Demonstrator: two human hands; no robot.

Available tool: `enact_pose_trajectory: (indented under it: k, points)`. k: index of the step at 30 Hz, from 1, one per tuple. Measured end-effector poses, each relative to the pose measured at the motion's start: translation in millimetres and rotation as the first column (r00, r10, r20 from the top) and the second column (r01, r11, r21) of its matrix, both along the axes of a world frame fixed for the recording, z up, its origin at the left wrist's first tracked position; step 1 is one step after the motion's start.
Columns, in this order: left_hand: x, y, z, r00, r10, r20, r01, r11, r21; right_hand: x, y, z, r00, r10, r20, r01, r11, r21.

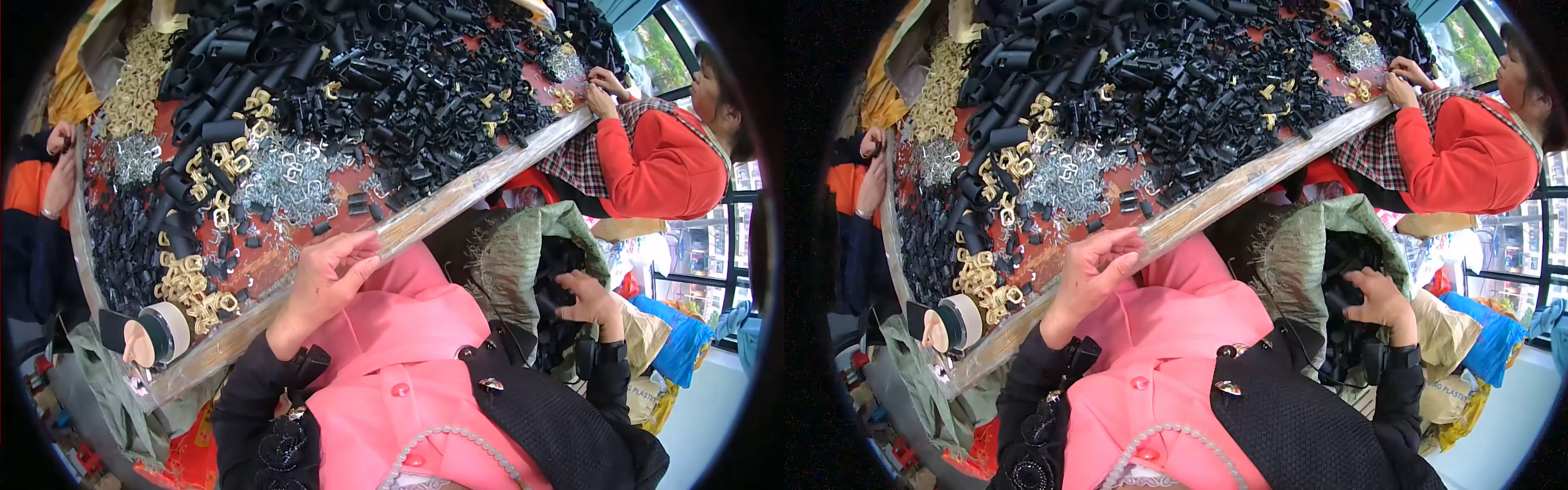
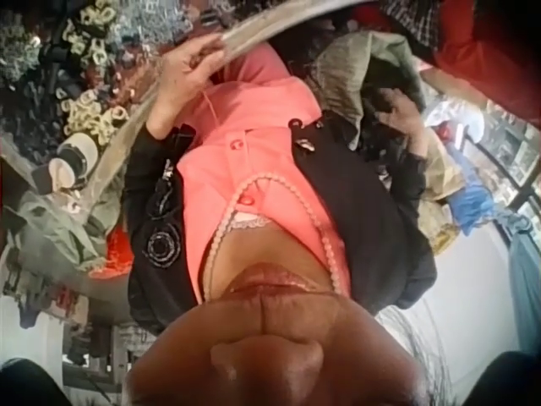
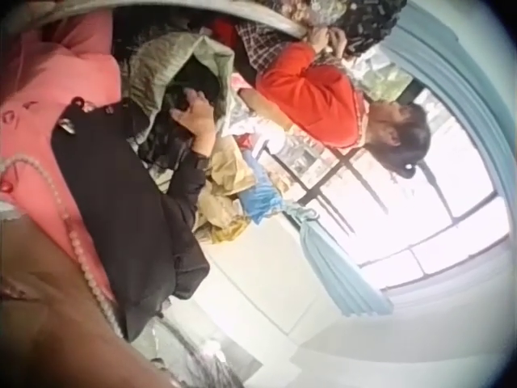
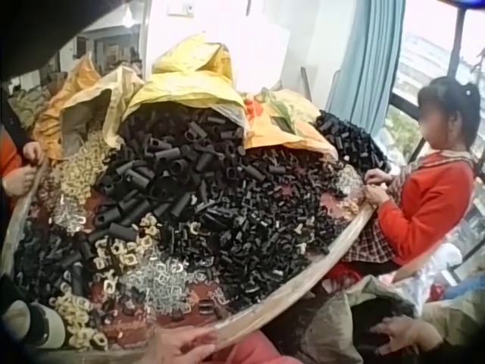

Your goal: The person assembles components by hand, picking up a black plastic housing and inserting a small metal clip and a tan plastic piece into it. They then pick up a larger black plastic tube and fit the assembled housing into its end before repeating the process.

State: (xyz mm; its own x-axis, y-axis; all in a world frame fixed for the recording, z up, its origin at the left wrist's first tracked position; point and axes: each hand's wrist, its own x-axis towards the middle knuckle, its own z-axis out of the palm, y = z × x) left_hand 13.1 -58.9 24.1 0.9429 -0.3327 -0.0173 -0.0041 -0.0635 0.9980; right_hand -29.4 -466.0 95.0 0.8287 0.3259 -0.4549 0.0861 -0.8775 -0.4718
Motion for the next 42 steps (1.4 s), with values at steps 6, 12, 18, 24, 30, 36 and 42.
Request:
enact_pose_trajectory:
  k: [6, 12, 18, 24, 30, 36, 42]
  points:
    - [5, 11, 5, 0.997, 0.072, 0.040, -0.079, 0.979, 0.189, 98, 89, -4, 0.930, 0.091, 0.357, -0.157, 0.974, 0.161]
    - [3, 53, 18, 0.920, 0.328, 0.213, -0.389, 0.825, 0.410, 165, 182, -10, 0.883, 0.137, 0.450, -0.261, 0.938, 0.227]
    - [43, 79, 30, 0.745, 0.378, 0.550, -0.666, 0.476, 0.575, 205, 259, -32, 0.731, 0.301, 0.612, -0.546, 0.797, 0.259]
    - [85, 60, 49, 0.770, 0.298, 0.564, -0.621, 0.550, 0.558, 242, 237, -24, 0.651, 0.129, 0.748, -0.390, 0.902, 0.183]
    - [132, 43, 15, 0.766, 0.106, 0.634, -0.609, 0.434, 0.664, 251, 162, -34, 0.712, -0.156, 0.684, -0.065, 0.956, 0.286]
    - [151, 28, 11, 0.873, 0.147, 0.464, -0.478, 0.438, 0.761, 240, 183, -39, 0.795, -0.058, 0.603, -0.180, 0.928, 0.327]
    - [151, 48, 4, 0.811, 0.214, 0.544, -0.556, 0.572, 0.603, 222, 216, -29, 0.755, -0.049, 0.654, -0.303, 0.858, 0.415]
